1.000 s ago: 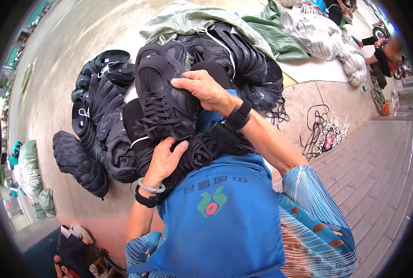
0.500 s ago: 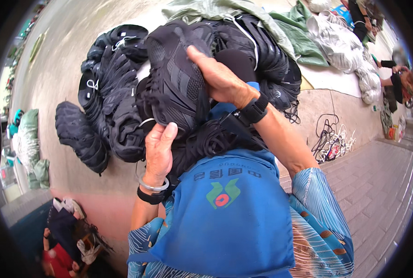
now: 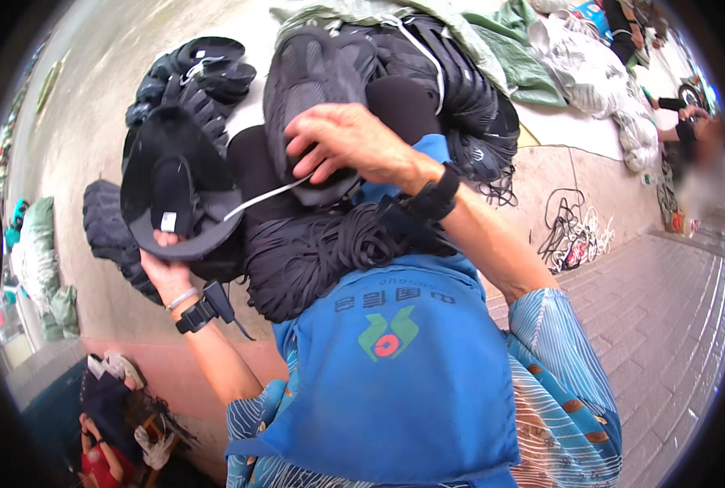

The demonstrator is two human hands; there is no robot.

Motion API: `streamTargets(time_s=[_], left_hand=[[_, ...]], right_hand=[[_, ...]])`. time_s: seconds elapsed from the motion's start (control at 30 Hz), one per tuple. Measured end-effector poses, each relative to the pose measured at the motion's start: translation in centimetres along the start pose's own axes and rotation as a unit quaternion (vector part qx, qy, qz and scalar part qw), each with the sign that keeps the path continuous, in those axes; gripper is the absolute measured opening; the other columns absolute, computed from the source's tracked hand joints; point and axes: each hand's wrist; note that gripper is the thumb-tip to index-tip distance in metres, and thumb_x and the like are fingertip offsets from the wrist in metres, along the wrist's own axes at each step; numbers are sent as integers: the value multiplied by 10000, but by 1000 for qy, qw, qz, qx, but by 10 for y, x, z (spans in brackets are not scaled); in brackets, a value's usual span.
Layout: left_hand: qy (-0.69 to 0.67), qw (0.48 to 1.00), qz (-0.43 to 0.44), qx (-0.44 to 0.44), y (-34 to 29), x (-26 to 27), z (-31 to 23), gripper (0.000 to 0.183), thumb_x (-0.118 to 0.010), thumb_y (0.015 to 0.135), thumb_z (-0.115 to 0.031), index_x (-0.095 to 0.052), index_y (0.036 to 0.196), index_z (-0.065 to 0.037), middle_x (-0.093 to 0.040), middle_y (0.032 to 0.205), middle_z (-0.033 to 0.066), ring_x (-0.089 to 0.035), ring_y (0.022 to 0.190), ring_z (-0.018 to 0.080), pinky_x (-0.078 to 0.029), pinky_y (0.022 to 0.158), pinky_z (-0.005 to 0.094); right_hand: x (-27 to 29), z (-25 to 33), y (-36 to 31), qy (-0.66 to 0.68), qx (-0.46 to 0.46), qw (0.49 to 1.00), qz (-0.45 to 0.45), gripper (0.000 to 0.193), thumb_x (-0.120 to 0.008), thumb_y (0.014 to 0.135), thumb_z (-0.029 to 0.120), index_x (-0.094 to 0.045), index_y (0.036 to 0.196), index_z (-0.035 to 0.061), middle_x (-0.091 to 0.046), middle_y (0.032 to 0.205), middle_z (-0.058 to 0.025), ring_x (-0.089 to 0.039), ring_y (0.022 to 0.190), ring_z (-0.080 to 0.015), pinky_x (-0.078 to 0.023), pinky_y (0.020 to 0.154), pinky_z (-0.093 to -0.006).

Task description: Lacing shoelaces into the eyelets of black shoe uppers.

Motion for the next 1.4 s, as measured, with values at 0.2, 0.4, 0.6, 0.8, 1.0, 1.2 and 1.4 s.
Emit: streamTargets(time_s=[0.2,0.4,0.6,0.8,1.0,1.2,1.4], left_hand=[[82,996,-22,15,-6,-12,11,271,-538,915,-327,-515,799,-84,-498,669,14,-511,627,181,-488,712,376],[527,744,-172,-373,-42,-67,2,273,-549,962,-176,-554,1132,37,-629,1025,134,-615,921,195,-500,824,290],[614,695,266,-265,-86,-210,63,550,-655,851,-79,-453,1357,-10,-552,1289,161,-527,1204,257,-400,1030,365],[720,533,354,-267,-64,-217,98,896,-702,715,-30,-249,1485,-106,-318,1471,203,-336,1353,386,-306,1121,428],[710,547,346,-277,-59,-215,108,894,-676,747,-3,-200,1492,-132,-256,1486,267,-352,1324,454,-401,1045,463],[743,543,317,-230,-68,-213,110,773,-582,834,-30,-194,1494,-139,-244,1465,331,-417,1247,502,-464,961,474],[734,537,333,-250,-82,-185,105,803,-560,812,2,-141,1496,-27,-51,1456,420,-186,1328,592,-295,1092,509]], right_hand=[[3,0,-26,-209,44,976,-47,207,-622,880,169,-645,953,-23,-629,713,-55,-645,615,-113,-514,517,-247],[32,-31,-46,-461,213,835,-212,491,-752,763,155,-523,1169,-1,-559,914,-134,-602,724,-193,-513,658,-323],[27,-40,-43,-546,132,810,-168,810,-775,707,148,-291,1323,-59,-481,1061,-280,-572,910,-462,-506,790,-454],[27,-41,-32,-525,143,819,-182,859,-764,674,132,-263,1325,-120,-482,1049,-304,-602,877,-464,-540,743,-460],[34,-51,-20,-552,239,771,-209,757,-649,687,38,-271,1313,-158,-492,1016,-293,-621,786,-445,-545,673,-460],[40,-34,-14,-545,238,783,-183,534,-606,690,-11,-362,1149,-133,-487,936,-268,-626,763,-409,-566,616,-392],[19,-27,-18,-582,226,769,-138,538,-627,671,4,-397,1141,-118,-507,908,-243,-638,739,-372,-549,602,-413]])
Point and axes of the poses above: each hand's wrist, its own y-axis towards the middle knuckle, its own x-axis out of the back of the hand, z = x × y
